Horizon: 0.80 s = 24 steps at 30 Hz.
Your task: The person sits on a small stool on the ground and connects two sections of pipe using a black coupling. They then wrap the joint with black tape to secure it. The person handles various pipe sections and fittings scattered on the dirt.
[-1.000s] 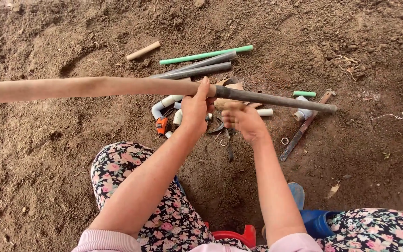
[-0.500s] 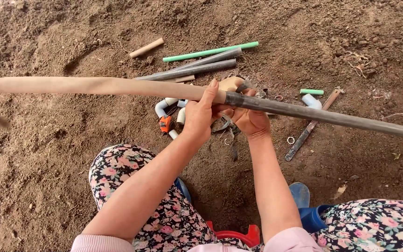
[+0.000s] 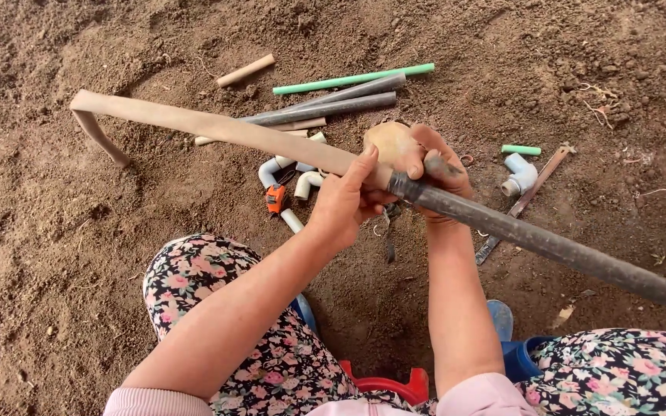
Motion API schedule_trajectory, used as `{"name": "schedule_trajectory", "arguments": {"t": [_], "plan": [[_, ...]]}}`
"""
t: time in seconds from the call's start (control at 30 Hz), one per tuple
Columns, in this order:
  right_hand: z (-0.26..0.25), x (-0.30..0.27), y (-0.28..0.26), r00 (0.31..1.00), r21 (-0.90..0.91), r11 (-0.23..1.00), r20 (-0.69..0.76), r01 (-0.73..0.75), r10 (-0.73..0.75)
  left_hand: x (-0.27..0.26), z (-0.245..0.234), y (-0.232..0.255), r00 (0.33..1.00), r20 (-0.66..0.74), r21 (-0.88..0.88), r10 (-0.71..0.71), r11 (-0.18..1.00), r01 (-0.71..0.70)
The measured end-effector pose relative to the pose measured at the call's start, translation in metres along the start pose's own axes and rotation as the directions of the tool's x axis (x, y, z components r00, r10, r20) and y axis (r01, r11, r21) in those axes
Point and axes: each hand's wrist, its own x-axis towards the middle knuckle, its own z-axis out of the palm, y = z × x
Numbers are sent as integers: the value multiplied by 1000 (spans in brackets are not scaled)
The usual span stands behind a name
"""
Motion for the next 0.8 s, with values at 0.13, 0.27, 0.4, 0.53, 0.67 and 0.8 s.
{"name": "schedule_trajectory", "arguments": {"t": [0.13, 0.27, 0.4, 0.53, 0.67, 0.8], "plan": [[31, 13, 3, 996, -66, 998, -90, 16, -22, -3, 1, 3, 999, 28, -4, 22, 1000, -22], [13, 8, 12, 970, 121, 992, -230, -47, 74, 1, -1, 0, 996, 62, -37, 62, 998, -60], [40, 24, 32, 917, 171, 980, -366, -99, 156, 7, -2, 4, 992, 76, -66, 100, 993, -95], [66, 37, 31, 782, 192, 976, -590, -106, 201, 5, -4, 18, 979, 78, -78, 186, 981, -180], [127, 63, 35, 586, 170, 978, -783, -124, 210, 1, -3, 21, 971, 27, -80, 237, 969, -234], [107, 53, 42, 540, 60, 986, -831, -155, 136, -1, 0, 22, 967, -1, -67, 254, 965, -254]]}}
